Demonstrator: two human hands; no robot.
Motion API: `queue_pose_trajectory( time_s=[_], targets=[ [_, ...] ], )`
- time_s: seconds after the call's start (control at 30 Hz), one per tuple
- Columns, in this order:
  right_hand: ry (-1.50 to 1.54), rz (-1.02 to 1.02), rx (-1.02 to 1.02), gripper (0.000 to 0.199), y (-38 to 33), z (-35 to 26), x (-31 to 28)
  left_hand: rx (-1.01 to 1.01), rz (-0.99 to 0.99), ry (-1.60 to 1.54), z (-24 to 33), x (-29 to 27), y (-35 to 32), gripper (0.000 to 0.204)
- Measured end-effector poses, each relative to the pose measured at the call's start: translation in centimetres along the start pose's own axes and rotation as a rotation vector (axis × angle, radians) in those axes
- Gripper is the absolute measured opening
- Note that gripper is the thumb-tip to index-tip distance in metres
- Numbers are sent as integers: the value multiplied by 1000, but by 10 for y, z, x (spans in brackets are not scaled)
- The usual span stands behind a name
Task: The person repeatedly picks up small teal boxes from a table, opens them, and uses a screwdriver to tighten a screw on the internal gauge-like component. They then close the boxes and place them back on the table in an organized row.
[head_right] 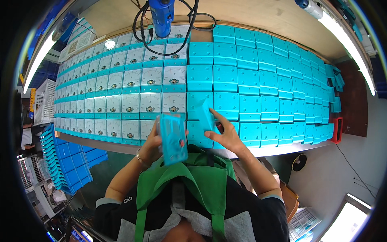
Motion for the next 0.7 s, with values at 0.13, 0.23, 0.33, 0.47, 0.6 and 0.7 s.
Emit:
queue_pose_trajectory(
  time_s=[0.13,0.23,0.33,0.47,0.6,0.7],
  targets=[
    [529,-148,70,85,-11,-30,23,160,67,16,-9,-6,21,106],
    [640,-146,28,85,-11,-28,40,150,84,91,-9,-7,24,111],
    [665,-163,47,85,-11,-29,45,130,81,111,-6,-10,22,113],
    [670,-200,77,83,-13,-33,47,138,97,138,-2,-10,20,113],
    [651,-220,26,86,-12,-38,53,182,81,211,-3,-11,18,112],
    [614,-180,-54,89,-14,-50,71,263,54,293,-6,-5,15,116]
  ],
)
Point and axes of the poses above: each hand's wrist, its own y-axis towards the middle knuckle, its own x-axis out of the palm, z = x × y, the point moved 3 cm from there along y, towards the middle knuckle, and after that the axes turned 1 degree about -z, right-handed, at the moved point
